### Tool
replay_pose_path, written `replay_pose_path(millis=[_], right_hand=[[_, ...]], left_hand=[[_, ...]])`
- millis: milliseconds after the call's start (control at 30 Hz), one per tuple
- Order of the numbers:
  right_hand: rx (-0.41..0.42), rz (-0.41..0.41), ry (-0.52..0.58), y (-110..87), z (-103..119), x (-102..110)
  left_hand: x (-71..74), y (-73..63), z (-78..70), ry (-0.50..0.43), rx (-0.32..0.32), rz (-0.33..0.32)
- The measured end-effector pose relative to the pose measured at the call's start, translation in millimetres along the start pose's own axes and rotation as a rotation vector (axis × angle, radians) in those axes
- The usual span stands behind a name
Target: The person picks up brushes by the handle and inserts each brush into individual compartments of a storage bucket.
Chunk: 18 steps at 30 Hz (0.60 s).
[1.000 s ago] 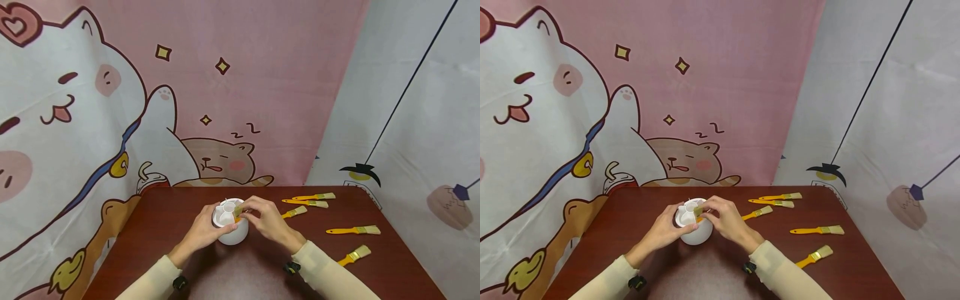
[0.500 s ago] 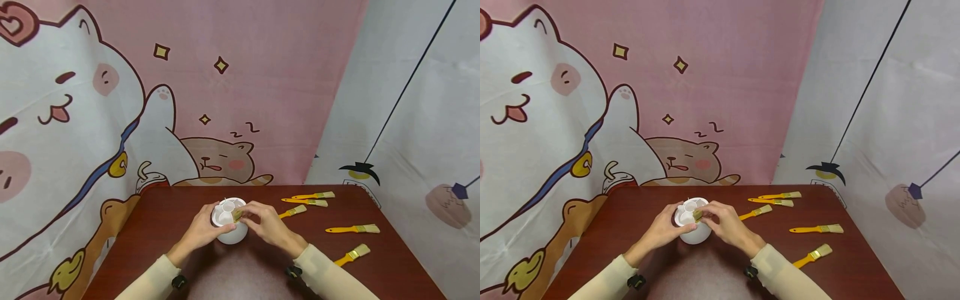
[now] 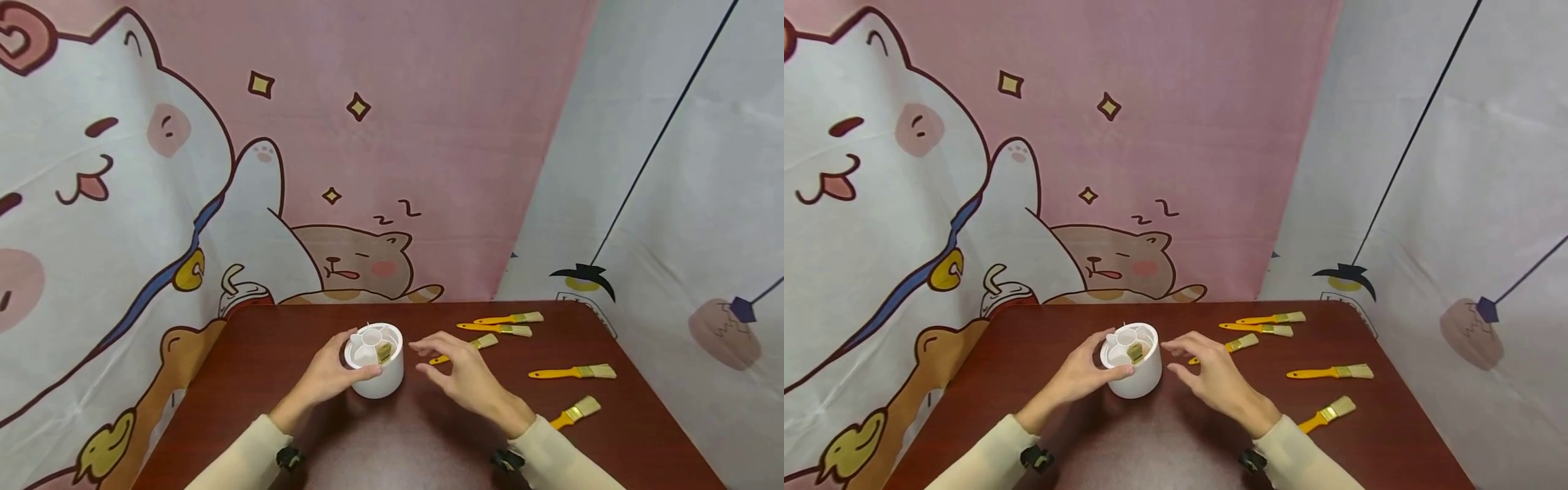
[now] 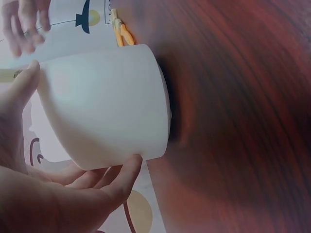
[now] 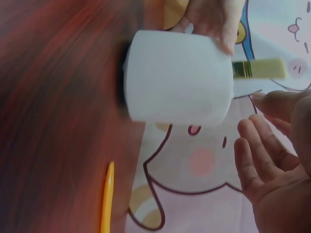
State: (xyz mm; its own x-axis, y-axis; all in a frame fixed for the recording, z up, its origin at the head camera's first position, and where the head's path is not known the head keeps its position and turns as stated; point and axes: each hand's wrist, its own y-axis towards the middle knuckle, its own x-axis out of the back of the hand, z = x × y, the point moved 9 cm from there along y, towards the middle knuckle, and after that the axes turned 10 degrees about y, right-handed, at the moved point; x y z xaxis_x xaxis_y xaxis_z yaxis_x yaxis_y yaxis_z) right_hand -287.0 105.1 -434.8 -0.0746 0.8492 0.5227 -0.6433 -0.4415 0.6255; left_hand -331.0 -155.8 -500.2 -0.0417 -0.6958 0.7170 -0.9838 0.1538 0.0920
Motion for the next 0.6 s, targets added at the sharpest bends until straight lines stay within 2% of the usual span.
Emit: replay_pose_path(millis=[100,267,367,500,600], right_hand=[[-0.019,-0.014,-0.063,-11.0,-3.3,14.1],[-0.058,-0.033,-0.133,-32.0,-8.9,36.6],[-0.092,-0.045,-0.171,-45.2,-12.2,49.9],[-0.156,-0.066,-0.218,-62.2,-18.8,68.5],[-0.186,-0.094,-0.245,-73.2,-23.0,83.9]], left_hand=[[0.9,0.5,1.9,-0.060,0.011,0.027],[-2.0,1.3,3.6,-0.233,0.025,0.108],[-4.3,1.3,4.5,-0.301,0.032,0.150],[-5.3,0.1,5.1,-0.306,0.037,0.173],[-5.0,-2.3,4.4,-0.261,0.040,0.148]])
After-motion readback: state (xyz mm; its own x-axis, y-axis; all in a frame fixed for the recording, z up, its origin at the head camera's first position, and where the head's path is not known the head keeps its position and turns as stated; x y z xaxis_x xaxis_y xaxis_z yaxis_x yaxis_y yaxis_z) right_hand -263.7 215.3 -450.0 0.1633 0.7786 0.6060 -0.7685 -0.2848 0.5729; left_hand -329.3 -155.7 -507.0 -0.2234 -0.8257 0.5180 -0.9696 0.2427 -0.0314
